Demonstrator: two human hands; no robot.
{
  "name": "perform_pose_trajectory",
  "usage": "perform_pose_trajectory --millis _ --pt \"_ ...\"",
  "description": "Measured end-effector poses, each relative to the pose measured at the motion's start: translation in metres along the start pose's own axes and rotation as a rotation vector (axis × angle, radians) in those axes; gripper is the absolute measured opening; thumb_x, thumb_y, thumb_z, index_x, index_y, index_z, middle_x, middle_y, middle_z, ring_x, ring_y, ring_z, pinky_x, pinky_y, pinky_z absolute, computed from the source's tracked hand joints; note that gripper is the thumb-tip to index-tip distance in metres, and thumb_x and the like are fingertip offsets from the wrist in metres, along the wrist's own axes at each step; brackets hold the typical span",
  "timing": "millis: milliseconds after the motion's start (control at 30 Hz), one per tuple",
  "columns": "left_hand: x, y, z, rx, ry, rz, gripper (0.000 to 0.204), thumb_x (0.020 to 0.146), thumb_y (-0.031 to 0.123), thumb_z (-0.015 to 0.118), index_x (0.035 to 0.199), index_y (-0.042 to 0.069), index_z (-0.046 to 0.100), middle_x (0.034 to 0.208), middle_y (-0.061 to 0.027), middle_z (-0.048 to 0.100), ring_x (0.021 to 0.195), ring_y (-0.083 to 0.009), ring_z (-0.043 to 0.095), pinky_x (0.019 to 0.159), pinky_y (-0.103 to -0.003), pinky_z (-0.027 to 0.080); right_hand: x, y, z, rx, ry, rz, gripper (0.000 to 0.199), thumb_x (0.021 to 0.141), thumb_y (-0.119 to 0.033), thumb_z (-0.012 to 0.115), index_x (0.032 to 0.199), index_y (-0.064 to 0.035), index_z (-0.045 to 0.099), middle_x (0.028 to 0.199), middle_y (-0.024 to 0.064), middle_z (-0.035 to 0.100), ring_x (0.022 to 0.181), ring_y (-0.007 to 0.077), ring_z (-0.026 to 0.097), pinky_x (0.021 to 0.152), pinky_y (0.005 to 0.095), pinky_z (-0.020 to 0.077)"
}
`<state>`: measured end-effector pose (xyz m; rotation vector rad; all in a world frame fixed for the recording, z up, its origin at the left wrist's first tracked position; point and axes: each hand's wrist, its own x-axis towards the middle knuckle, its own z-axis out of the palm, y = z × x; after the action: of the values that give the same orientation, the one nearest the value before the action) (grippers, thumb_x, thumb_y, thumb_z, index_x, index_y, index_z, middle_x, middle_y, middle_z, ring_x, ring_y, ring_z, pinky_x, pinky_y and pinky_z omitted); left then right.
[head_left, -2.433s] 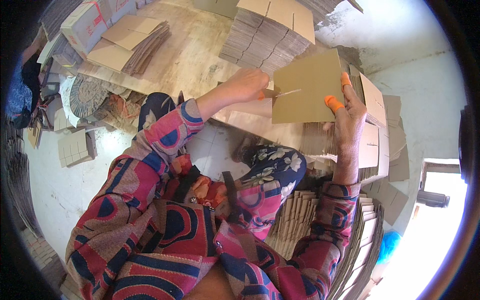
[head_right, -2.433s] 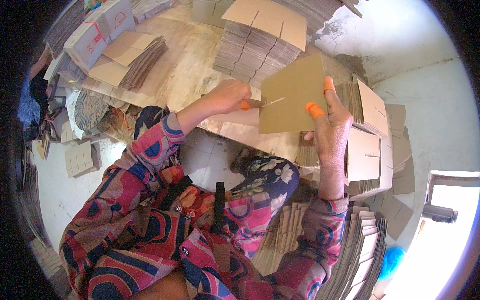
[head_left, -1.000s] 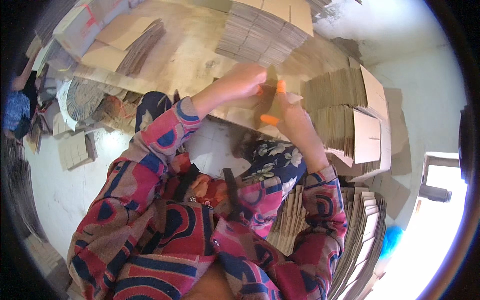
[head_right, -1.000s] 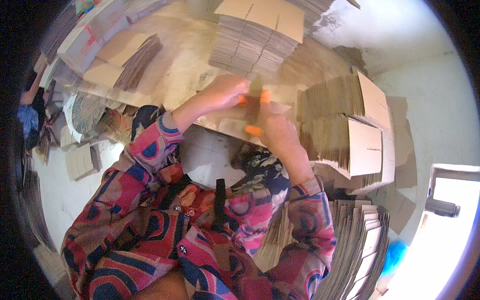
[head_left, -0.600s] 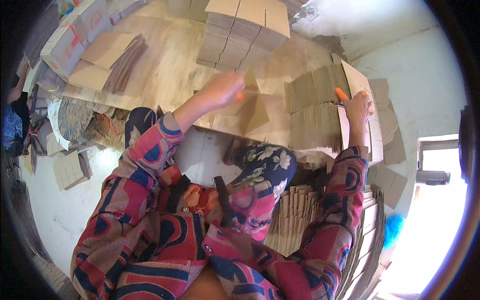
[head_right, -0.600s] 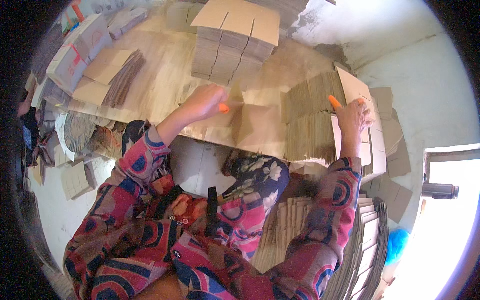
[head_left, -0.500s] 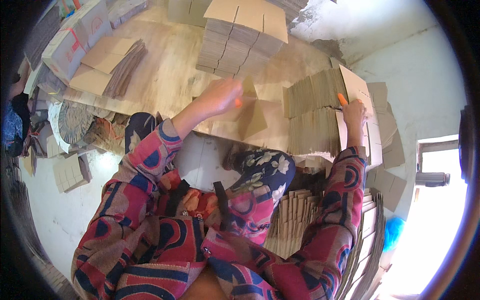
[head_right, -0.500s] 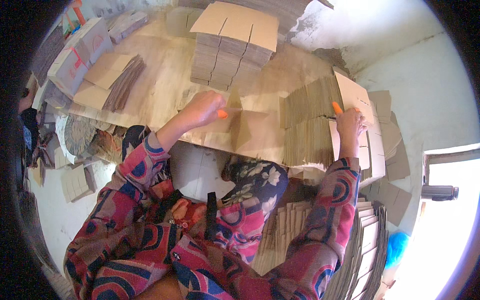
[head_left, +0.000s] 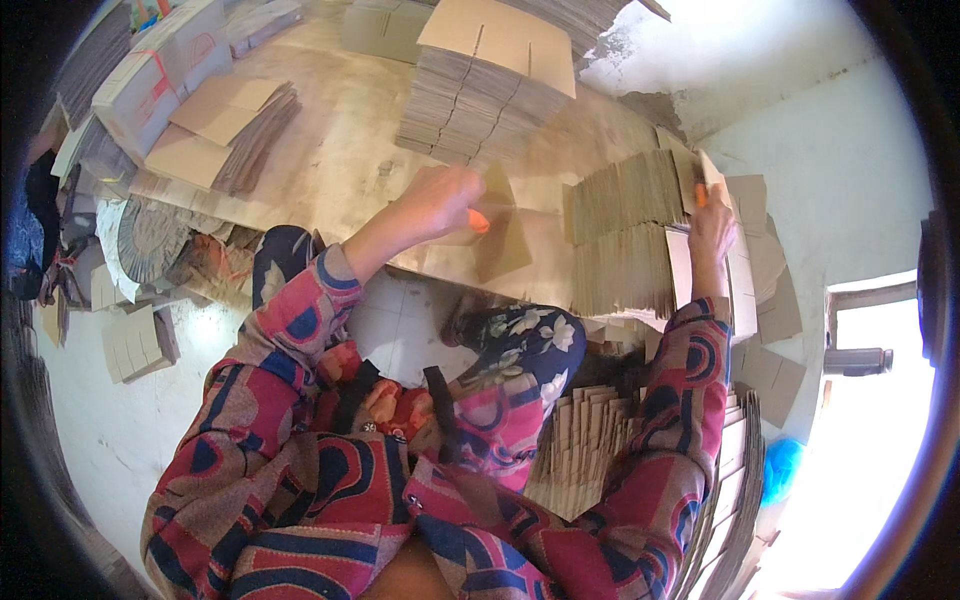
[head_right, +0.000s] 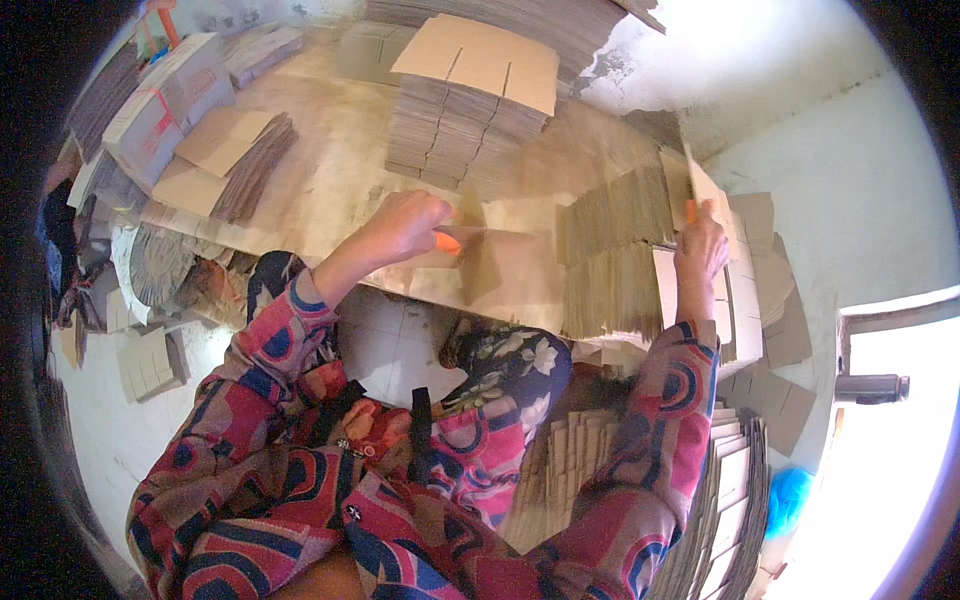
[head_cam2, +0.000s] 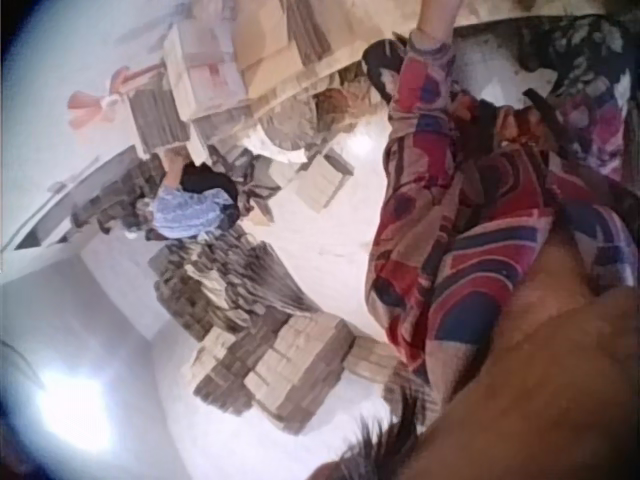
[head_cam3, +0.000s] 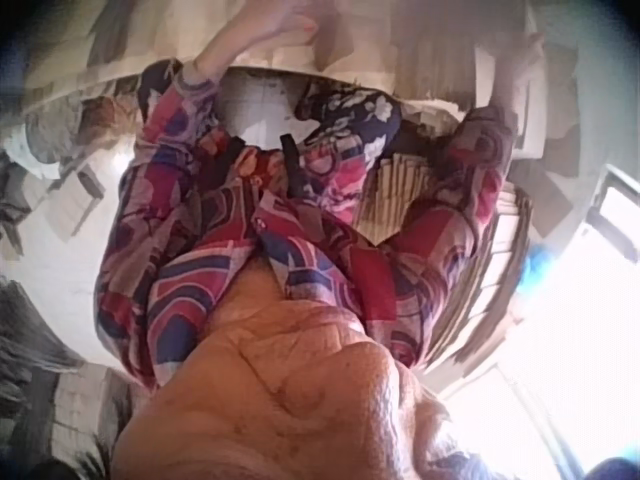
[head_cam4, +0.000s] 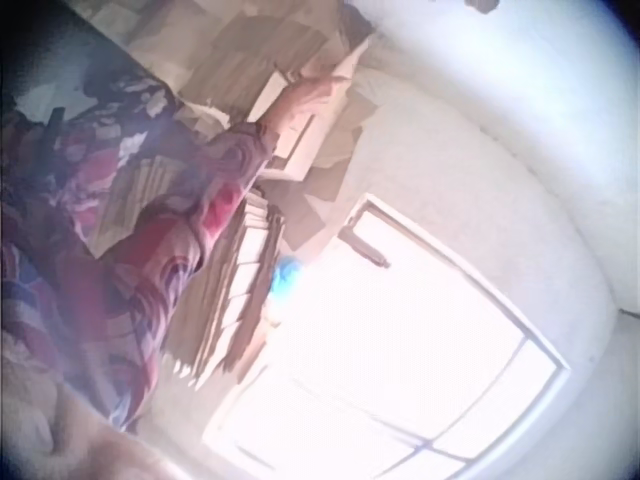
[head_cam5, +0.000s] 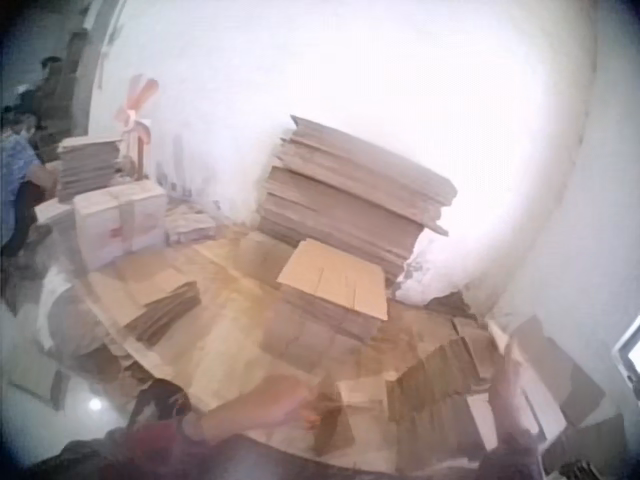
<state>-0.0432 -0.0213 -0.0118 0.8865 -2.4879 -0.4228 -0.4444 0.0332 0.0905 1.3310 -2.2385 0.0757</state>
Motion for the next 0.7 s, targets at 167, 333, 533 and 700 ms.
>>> perform_pose_trajectory --millis 167,333,533,700 --pt "-0.034 0.001 -0.036 0.065 0.110 -0.134 0.046 0.070 0.036 0.075 0.102 0.005 0.062 0.083 -0.0160 0.064 0.085 -0.0321 0.060 0.068 -0.042 0.048 -0.012 -0.013 -0.068 0.321 0.536 -0.063 0.048 0.094 -0.025 0.054 0.139 -0.0210 0.038 0.118 0.0221 0.059 0.069 0.0288 0.067 0.053 0.0384 0.0530" --pt "-0.053 -0.024 -0.034 0.013 0.144 -0.187 0.048 0.070 0.033 0.075 0.108 0.006 0.063 0.086 -0.0160 0.065 0.087 -0.0333 0.060 0.069 -0.040 0.049 -0.078 -0.107 -0.154 1.023 0.509 -0.147 0.053 0.088 0.003 0.058 0.138 -0.0061 0.041 0.120 0.0110 0.061 0.080 0.0146 0.065 0.055 0.0236 0.0589" --pt "-0.054 -0.034 -0.010 -0.112 0.157 -0.187 0.026 0.075 0.025 0.071 0.089 0.003 0.068 0.073 -0.0185 0.062 0.071 -0.0360 0.060 0.062 -0.042 0.047 -0.115 -0.159 -0.165 1.552 0.096 -0.060 0.049 0.086 0.006 0.059 0.132 0.0053 0.044 0.113 0.0125 0.060 0.083 0.0149 0.064 0.050 0.0200 0.0567" --pt "-0.053 -0.035 -0.009 -0.163 0.204 -0.147 0.020 0.076 0.021 0.069 0.079 0.001 0.065 0.067 -0.0198 0.058 0.066 -0.0372 0.059 0.059 -0.043 0.044 -0.119 -0.172 -0.154 1.549 -0.016 -0.043 0.053 0.087 0.006 0.059 0.136 0.0015 0.041 0.116 0.0118 0.060 0.083 0.0122 0.063 0.052 0.0196 0.0561"
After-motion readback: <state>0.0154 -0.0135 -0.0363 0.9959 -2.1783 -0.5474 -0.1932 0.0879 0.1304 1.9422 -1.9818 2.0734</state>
